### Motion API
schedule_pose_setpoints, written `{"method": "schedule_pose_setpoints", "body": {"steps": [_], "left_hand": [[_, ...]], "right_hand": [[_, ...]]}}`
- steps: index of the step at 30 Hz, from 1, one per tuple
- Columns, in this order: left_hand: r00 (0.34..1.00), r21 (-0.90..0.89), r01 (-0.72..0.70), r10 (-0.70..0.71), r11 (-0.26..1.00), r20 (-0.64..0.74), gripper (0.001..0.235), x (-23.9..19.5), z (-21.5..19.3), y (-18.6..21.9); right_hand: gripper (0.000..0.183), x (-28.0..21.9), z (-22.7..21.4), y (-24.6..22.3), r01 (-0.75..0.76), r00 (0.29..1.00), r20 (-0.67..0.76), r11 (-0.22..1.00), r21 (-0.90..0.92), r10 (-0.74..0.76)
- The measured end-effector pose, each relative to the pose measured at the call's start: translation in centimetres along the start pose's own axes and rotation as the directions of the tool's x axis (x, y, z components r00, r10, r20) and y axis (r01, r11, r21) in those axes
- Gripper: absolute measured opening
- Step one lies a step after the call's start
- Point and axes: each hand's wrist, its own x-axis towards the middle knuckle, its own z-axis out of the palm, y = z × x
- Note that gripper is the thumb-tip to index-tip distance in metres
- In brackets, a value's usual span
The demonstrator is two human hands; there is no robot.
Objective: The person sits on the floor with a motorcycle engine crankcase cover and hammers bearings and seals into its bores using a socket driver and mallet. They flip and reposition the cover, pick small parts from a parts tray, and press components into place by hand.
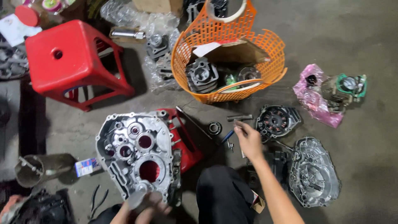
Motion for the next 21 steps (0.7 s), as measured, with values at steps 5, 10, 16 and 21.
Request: {"method": "schedule_pose_setpoints", "body": {"steps": [5, 10, 16, 21], "left_hand": [[0.858, 0.211, -0.446, 0.348, 0.870, 0.379, 0.045, -2.6, 16.6, 9.6], [0.493, 0.280, -0.858, 0.534, 0.432, 0.687, 0.059, -2.9, 15.2, 14.9], [0.557, 0.420, -0.822, 0.692, 0.384, 0.458, 0.044, 0.8, 5.4, 15.3], [0.583, 0.393, -0.780, 0.795, 0.488, 0.170, 0.031, 5.7, -2.4, 11.9]], "right_hand": [[0.051, -5.7, -7.1, -21.7, 0.056, 0.885, 0.307, 0.736, 0.674, -0.349], [0.029, -4.1, -2.5, -11.9, 0.007, 0.980, 0.196, 0.991, 0.132, -0.033], [0.031, 0.4, 9.1, 6.8, 0.210, 0.939, 0.335, 0.900, -0.383, -0.077], [0.033, 3.1, 17.4, 16.8, 0.448, 0.847, 0.514, 0.700, -0.556, -0.134]]}}
